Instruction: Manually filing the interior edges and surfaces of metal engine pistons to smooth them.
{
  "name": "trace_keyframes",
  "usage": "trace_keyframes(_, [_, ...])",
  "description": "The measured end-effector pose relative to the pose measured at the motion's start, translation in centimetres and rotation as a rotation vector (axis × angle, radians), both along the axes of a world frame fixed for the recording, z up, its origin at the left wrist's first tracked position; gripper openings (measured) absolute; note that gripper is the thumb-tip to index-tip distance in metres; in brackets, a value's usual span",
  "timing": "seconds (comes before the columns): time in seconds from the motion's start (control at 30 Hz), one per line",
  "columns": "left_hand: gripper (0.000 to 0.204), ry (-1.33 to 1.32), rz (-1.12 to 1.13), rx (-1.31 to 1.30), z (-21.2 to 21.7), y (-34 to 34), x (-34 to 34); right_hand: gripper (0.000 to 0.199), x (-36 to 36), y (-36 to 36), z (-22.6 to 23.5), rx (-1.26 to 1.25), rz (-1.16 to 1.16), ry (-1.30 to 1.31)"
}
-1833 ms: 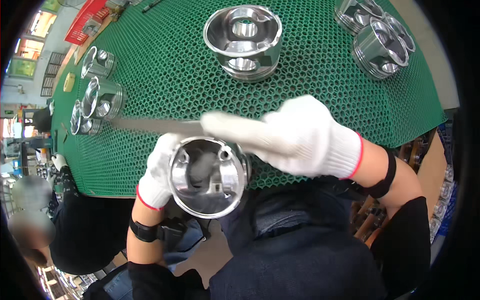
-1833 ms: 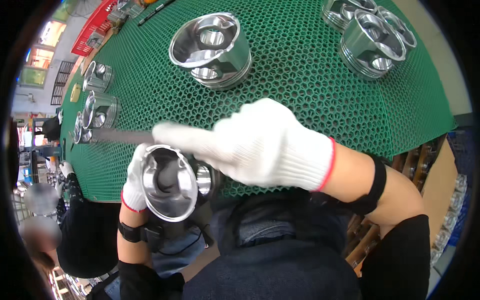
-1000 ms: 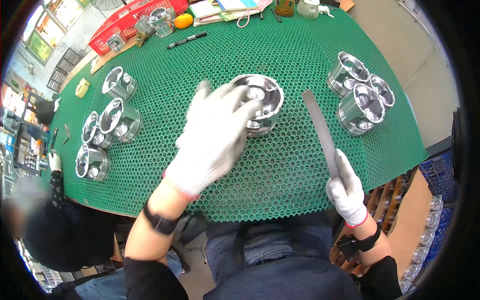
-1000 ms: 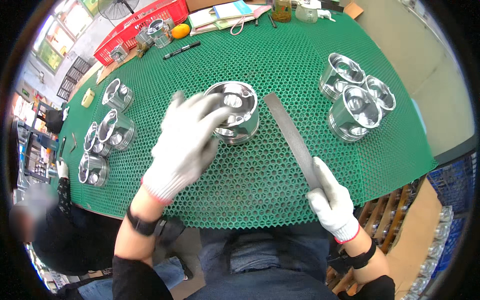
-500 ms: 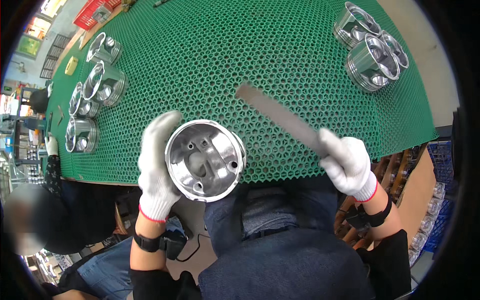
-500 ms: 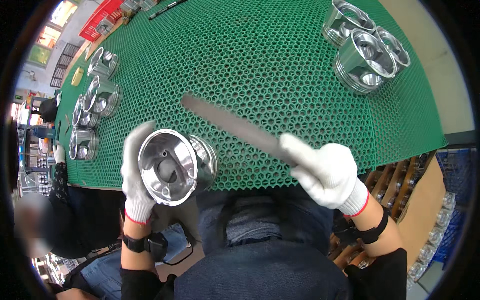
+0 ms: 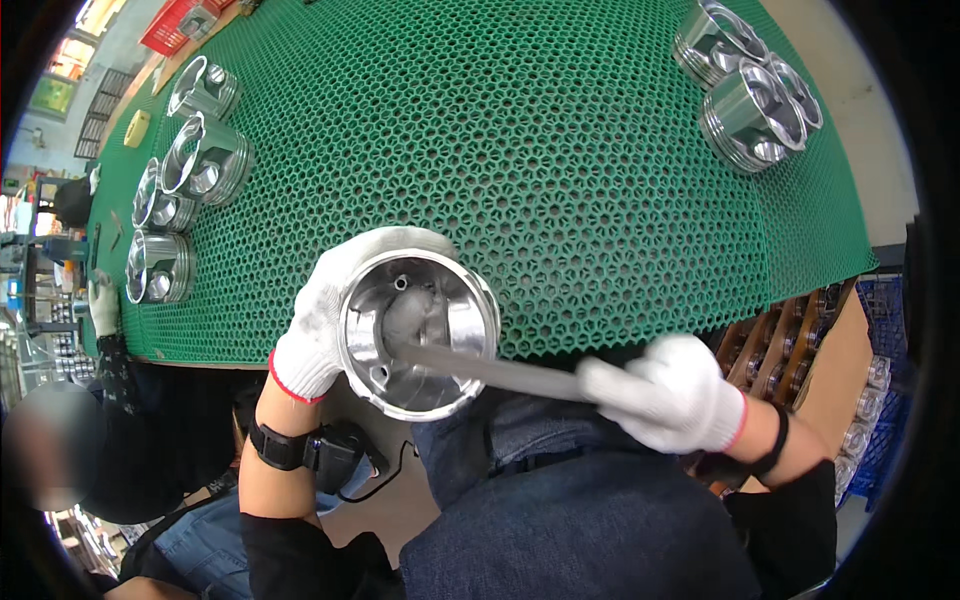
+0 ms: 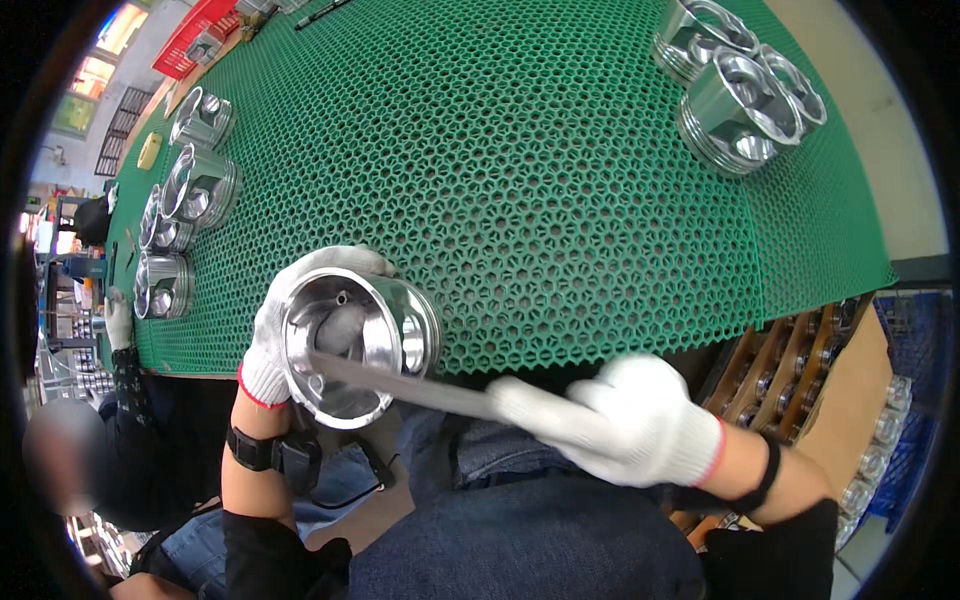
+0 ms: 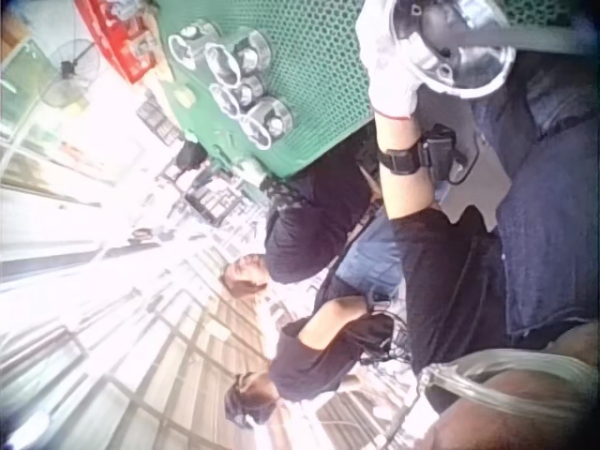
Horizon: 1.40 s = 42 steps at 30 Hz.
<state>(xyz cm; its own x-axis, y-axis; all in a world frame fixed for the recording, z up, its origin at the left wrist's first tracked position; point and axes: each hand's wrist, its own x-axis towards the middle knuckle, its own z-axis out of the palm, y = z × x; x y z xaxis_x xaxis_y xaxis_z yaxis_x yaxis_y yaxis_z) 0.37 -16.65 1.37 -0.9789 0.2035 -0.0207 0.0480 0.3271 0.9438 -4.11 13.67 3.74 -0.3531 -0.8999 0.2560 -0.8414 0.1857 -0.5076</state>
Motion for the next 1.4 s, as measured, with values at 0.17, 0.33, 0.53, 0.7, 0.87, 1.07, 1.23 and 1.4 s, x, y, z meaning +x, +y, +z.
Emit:
trace_keyframes(0.17, [0.056, -0.121, 0.021, 0.246, -0.2, 0.1, 0.1, 0.043, -1.7, -1.1, -1.1, -0.029, -0.050, 0.032])
trace_keyframes(0.33, [0.068, -0.137, -0.005, 0.205, 0.1, 0.0, 0.3, 0.043, -2.5, -1.6, -0.8, -0.033, 0.008, -0.024])
trace_keyframes(0.53, [0.080, -0.014, 0.004, 0.093, -0.2, 0.1, -0.7, 0.051, -4.0, -1.0, 0.4, 0.185, 0.049, 0.139])
trace_keyframes(0.7, [0.067, -0.017, 0.039, -0.055, 0.0, -0.3, 0.3, 0.053, -4.9, -1.3, -3.3, -0.009, -0.032, -0.050])
trace_keyframes(0.87, [0.064, 0.538, 0.390, -0.189, 0.4, 2.0, 0.6, 0.062, -2.7, 5.1, -4.6, -0.104, -0.300, -0.206])
trace_keyframes(1.07, [0.113, 0.524, 0.461, 0.132, -1.2, 6.1, 3.2, 0.059, -1.6, 5.2, -4.5, -0.127, -0.355, -0.160])
trace_keyframes(1.23, [0.123, 0.188, 0.534, 0.018, -1.4, 4.9, 5.8, 0.057, -0.1, 6.8, -5.4, -0.188, -0.356, -0.182])
trace_keyframes(1.4, [0.058, 0.050, 0.695, 0.185, 0.1, 4.0, 5.7, 0.052, 2.9, 10.5, -5.0, -0.001, -0.276, -0.259])
